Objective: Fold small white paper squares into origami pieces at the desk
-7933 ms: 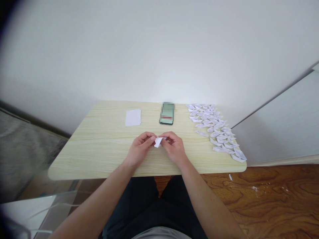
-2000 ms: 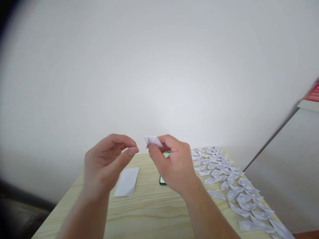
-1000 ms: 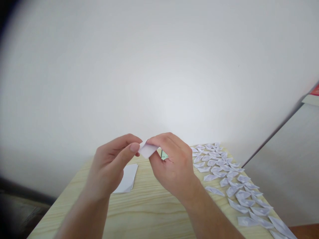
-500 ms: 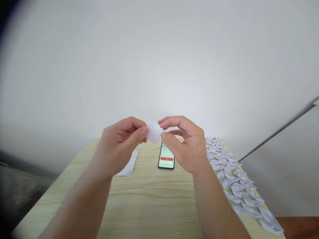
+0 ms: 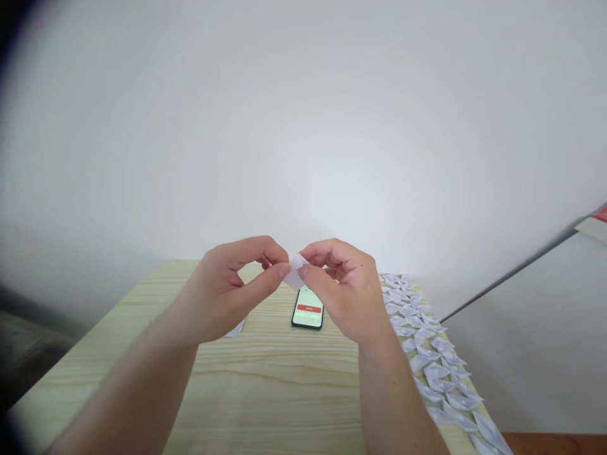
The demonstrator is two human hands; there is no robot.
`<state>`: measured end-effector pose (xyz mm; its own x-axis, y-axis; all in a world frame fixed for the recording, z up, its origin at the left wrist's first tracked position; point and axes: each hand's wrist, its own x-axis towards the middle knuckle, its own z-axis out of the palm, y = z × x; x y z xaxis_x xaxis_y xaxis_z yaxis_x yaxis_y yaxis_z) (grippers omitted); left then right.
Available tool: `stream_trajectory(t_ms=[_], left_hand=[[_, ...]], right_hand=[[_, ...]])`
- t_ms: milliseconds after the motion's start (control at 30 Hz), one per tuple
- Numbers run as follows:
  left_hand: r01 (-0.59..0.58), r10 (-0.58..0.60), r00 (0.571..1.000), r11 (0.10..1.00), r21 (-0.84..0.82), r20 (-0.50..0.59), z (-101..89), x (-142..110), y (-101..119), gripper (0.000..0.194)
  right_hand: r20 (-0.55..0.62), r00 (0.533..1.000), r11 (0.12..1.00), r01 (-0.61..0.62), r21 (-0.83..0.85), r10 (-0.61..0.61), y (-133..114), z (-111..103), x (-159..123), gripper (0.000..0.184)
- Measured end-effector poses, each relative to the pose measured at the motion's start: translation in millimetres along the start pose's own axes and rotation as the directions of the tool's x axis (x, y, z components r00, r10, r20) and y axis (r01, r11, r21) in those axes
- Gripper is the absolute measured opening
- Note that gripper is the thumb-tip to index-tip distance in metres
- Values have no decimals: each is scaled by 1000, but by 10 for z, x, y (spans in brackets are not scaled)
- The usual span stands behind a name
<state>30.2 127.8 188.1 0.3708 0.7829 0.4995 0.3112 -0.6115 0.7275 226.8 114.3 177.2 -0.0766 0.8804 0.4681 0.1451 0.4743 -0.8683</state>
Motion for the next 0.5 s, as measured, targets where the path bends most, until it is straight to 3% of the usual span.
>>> stream_trajectory(t_ms=[100,333,500], left_hand=[[-3,3,1000,1000,6,-1,-10,-1,-4,17],[-24,24,999,1000,-11,-29,-6,9,-13,14],[-10,10,1000,1000,13,19,-23,11,-14,16]], right_hand=[[-9,1000,1000,4,-8,-4,-14,-8,-5,3],[8,999,999,-37,-7,37,-29,4,-2,12],[88,995,999,-37,-10,37,-27,-20,-7,14]])
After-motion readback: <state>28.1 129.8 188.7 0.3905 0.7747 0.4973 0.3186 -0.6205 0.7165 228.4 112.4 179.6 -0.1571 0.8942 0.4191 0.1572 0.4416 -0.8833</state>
